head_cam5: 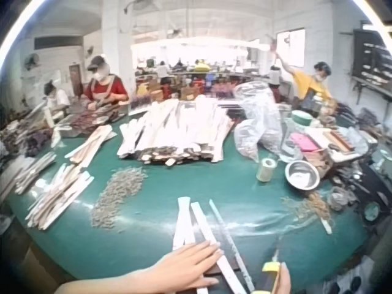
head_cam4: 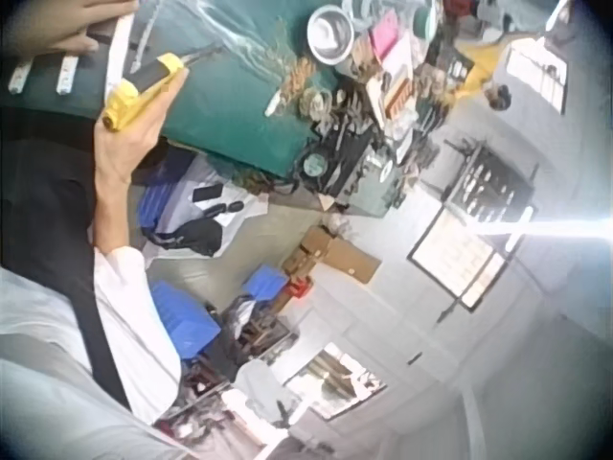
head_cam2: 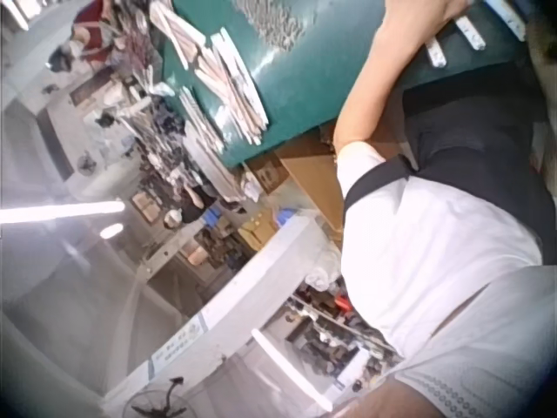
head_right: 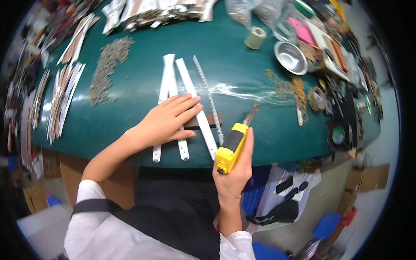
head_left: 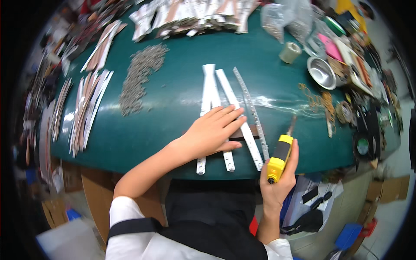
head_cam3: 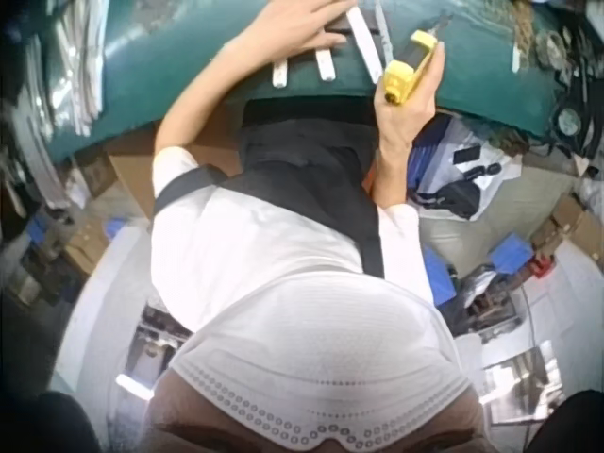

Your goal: The person solders small components onto LED strips using a soldering gun, secures finished strips with a rubber band, and arranges new strips to solder more components onto them.

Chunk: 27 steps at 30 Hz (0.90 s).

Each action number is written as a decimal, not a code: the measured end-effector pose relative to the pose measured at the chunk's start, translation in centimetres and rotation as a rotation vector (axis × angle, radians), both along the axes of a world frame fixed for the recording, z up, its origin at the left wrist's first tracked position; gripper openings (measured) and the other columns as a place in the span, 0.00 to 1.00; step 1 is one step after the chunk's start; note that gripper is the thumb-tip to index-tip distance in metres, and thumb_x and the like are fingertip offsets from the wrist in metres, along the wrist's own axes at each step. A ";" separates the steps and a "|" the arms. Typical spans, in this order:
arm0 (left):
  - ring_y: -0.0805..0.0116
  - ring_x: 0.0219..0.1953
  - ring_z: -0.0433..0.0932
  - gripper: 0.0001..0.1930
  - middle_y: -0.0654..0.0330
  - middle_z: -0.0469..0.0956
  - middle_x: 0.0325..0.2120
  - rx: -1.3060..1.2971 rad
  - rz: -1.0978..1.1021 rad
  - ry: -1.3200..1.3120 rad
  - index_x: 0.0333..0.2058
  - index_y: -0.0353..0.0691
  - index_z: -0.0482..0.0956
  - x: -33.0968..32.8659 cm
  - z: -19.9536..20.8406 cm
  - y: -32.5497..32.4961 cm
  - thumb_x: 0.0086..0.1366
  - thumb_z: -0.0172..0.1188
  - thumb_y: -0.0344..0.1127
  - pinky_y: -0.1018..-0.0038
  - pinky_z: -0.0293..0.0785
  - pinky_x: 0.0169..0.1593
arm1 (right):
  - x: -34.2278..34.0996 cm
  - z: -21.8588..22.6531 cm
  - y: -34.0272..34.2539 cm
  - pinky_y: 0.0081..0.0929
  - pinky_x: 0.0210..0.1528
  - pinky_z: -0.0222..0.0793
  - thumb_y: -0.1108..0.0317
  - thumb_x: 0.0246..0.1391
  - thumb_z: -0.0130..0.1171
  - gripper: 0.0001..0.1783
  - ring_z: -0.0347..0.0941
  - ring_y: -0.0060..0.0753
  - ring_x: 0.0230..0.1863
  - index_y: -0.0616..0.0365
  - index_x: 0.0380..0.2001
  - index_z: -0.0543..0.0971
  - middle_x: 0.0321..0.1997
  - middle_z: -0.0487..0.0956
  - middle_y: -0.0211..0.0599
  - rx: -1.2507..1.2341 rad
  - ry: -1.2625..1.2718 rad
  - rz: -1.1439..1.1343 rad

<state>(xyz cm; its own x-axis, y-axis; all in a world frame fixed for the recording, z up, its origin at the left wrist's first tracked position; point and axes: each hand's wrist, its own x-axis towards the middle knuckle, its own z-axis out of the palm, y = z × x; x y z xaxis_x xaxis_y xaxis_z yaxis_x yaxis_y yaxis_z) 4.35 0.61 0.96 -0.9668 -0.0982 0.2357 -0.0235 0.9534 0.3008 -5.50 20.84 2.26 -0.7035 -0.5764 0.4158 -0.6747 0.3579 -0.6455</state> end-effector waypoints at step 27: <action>0.40 0.64 0.54 0.40 0.38 0.54 0.62 0.014 0.143 -0.182 0.62 0.28 0.54 5.4 -0.9 -3.3 0.54 0.63 0.34 0.57 0.49 0.66 | 2.0 -0.8 0.7 0.30 0.28 0.73 0.62 0.40 0.66 0.41 0.72 0.39 0.34 0.66 0.59 0.66 0.36 0.75 0.40 -0.173 0.064 0.207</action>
